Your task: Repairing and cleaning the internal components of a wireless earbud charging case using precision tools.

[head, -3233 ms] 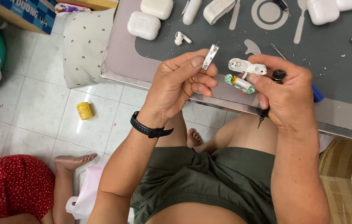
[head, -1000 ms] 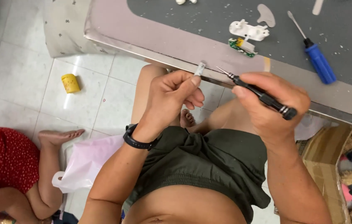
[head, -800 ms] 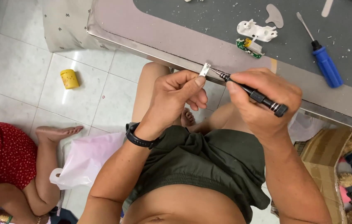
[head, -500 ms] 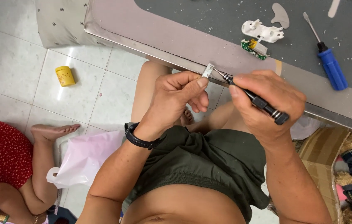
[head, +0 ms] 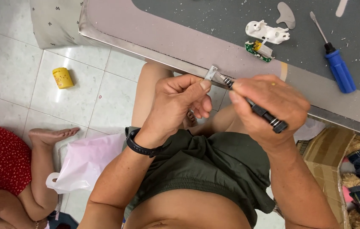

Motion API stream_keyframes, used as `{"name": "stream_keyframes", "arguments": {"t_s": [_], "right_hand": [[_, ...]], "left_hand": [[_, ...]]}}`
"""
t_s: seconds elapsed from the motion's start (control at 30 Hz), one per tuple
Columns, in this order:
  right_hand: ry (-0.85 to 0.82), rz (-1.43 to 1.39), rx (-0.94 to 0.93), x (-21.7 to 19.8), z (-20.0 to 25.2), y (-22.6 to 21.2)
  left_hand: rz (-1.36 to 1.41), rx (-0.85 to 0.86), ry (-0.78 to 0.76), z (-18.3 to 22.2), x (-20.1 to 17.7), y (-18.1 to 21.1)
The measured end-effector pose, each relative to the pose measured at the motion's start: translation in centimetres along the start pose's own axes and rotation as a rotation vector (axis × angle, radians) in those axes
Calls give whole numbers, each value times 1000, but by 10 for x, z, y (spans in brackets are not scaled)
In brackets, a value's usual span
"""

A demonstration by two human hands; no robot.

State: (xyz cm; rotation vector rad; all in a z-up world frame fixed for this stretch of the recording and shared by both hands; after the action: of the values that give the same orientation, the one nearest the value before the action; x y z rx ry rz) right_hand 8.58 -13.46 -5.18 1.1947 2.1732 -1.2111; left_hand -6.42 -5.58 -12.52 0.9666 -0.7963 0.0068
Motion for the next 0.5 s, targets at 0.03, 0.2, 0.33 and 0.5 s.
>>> {"name": "stream_keyframes", "arguments": {"t_s": [0.03, 0.2, 0.33, 0.5], "right_hand": [[0, 0, 1, 0, 2, 2], [31, 37, -12, 2, 4, 4], [4, -15, -36, 2, 4, 3], [2, 12, -30, 2, 2, 0]], "left_hand": [[0, -1, 0, 0, 0, 0], [19, 1, -3, 0, -1, -2], [4, 16, -12, 1, 0, -1], [28, 9, 13, 0, 0, -3]]}}
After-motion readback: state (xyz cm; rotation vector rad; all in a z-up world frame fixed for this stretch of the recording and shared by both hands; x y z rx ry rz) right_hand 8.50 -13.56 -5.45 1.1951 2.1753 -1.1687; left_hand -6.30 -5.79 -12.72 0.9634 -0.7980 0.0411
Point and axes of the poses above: each hand's wrist, its own z-axis away from the middle knuckle, its own x-axis out of the palm, y = z × x, the point moved 4 cm from there along -z, towards the middle knuckle, and after that the axes turned 7 degrees about z, right-handed, at the moved point
